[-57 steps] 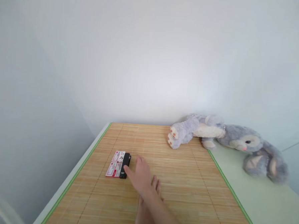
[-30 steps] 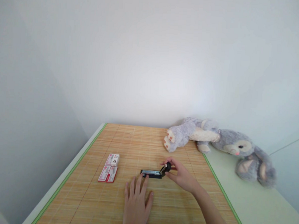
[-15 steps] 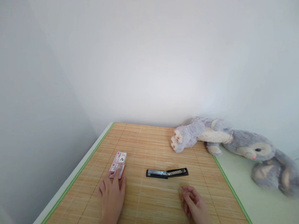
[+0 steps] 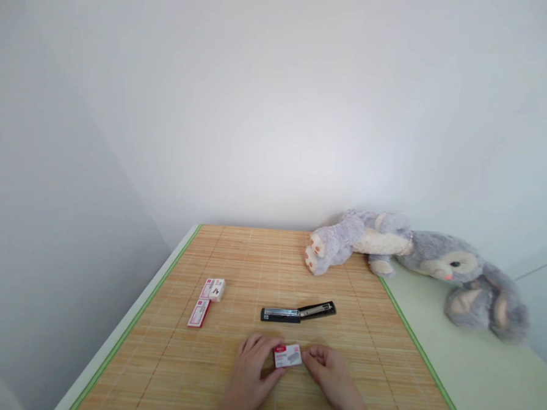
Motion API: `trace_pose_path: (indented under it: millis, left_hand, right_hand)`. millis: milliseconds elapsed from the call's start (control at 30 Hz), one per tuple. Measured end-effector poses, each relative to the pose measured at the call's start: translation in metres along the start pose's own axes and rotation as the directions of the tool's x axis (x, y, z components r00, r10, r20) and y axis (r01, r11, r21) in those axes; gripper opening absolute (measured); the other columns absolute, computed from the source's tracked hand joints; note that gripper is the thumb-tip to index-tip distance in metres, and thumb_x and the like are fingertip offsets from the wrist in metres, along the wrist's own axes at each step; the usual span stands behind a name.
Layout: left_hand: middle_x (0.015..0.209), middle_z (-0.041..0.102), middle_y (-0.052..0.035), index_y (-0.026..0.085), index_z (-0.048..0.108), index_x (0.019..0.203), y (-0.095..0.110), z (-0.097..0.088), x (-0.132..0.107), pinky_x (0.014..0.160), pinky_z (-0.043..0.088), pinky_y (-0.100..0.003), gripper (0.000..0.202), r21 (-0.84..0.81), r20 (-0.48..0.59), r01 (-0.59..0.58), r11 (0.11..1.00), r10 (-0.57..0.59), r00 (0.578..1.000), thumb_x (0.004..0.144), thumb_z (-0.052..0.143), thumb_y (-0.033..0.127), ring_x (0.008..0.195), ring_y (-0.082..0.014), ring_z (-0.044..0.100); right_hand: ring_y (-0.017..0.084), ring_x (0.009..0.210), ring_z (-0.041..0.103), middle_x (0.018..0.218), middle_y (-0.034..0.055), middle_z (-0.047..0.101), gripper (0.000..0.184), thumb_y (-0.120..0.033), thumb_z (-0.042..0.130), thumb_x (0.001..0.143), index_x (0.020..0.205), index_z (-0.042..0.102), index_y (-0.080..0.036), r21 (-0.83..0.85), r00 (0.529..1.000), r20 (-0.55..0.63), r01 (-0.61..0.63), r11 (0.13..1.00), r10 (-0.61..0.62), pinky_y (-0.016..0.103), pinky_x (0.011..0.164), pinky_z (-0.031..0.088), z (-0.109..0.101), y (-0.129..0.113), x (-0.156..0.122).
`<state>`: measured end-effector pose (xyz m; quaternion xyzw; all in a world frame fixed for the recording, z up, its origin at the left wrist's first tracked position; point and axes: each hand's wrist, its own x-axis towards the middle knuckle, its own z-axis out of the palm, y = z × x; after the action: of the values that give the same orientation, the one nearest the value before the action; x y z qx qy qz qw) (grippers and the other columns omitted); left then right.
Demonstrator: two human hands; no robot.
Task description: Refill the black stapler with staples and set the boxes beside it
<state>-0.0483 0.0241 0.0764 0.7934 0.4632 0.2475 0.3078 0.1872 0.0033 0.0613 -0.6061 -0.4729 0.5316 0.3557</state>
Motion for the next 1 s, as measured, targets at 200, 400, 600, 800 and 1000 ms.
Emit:
trace_pose_path:
  millis: [200, 400, 600, 800, 1000]
  left_hand:
    - [0.13, 0.069, -0.002, 0.038, 0.062, 0.135, -0.008, 0.001, 0.009, 0.107, 0.044, -0.046, 0.057, -0.02, -0.009, 0.032, 0.999, -0.032, 0.999, 0.08, 0.08, 0.03, 0.123, -0.0284, 0.056]
    - [0.129, 0.07, -0.0026, 0.037, 0.064, 0.132, -0.01, -0.001, 0.008, 0.108, 0.046, -0.046, 0.054, -0.058, -0.018, 0.018, 0.998, -0.019, 1.0, 0.081, 0.08, 0.029, 0.122, -0.0278, 0.057]
    - [0.127, 0.07, -0.0023, 0.037, 0.063, 0.135, -0.017, -0.006, 0.004, 0.109, 0.048, -0.044, 0.054, -0.113, -0.045, 0.026, 0.993, -0.031, 0.999, 0.083, 0.077, 0.026, 0.122, -0.0258, 0.059]
    - [0.126, 0.07, -0.0017, 0.038, 0.06, 0.139, -0.015, -0.006, 0.004, 0.109, 0.049, -0.044, 0.06, -0.131, -0.05, 0.02, 0.991, -0.027, 0.998, 0.083, 0.076, 0.022, 0.121, -0.0247, 0.06]
    - [0.125, 0.07, -0.0022, 0.035, 0.062, 0.136, -0.015, -0.006, 0.005, 0.107, 0.049, -0.042, 0.061, -0.13, -0.068, 0.017, 0.991, -0.026, 0.997, 0.079, 0.078, 0.02, 0.119, -0.0246, 0.06]
  right_hand:
    - [0.013, 0.051, 0.042, 0.054, -0.0022, 0.052, 0.062, -0.081, 0.058, 0.08, 0.073, 0.065, -0.019, -0.042, 0.999, 0.036, -0.012, 0.999, 0.013, 0.026, 0.053, 0.028, -0.003, 0.003, 0.007]
    - [0.014, 0.054, 0.048, 0.06, 0.0007, 0.059, 0.057, -0.074, 0.057, 0.082, 0.076, 0.069, -0.019, -0.103, 0.999, 0.024, -0.022, 0.994, 0.024, 0.026, 0.054, 0.03, -0.002, 0.007, 0.014]
    - [0.017, 0.06, 0.055, 0.066, 0.002, 0.064, 0.044, -0.061, 0.063, 0.083, 0.081, 0.069, -0.018, -0.212, 0.996, -0.089, -0.038, 0.976, 0.02, 0.027, 0.058, 0.034, -0.033, 0.012, 0.012]
    - [0.018, 0.067, 0.065, 0.069, -0.0009, 0.07, 0.02, -0.038, 0.061, 0.093, 0.099, 0.077, -0.029, -0.683, 0.984, -0.066, 0.075, 0.727, -0.164, 0.027, 0.06, 0.035, -0.013, -0.049, 0.002]
    - [0.027, 0.082, 0.073, 0.084, 0.011, 0.079, 0.018, -0.021, 0.064, 0.086, 0.083, 0.081, -0.024, -0.886, 0.968, 0.198, 0.244, 0.395, -0.154, 0.031, 0.07, 0.044, 0.023, -0.093, 0.017]
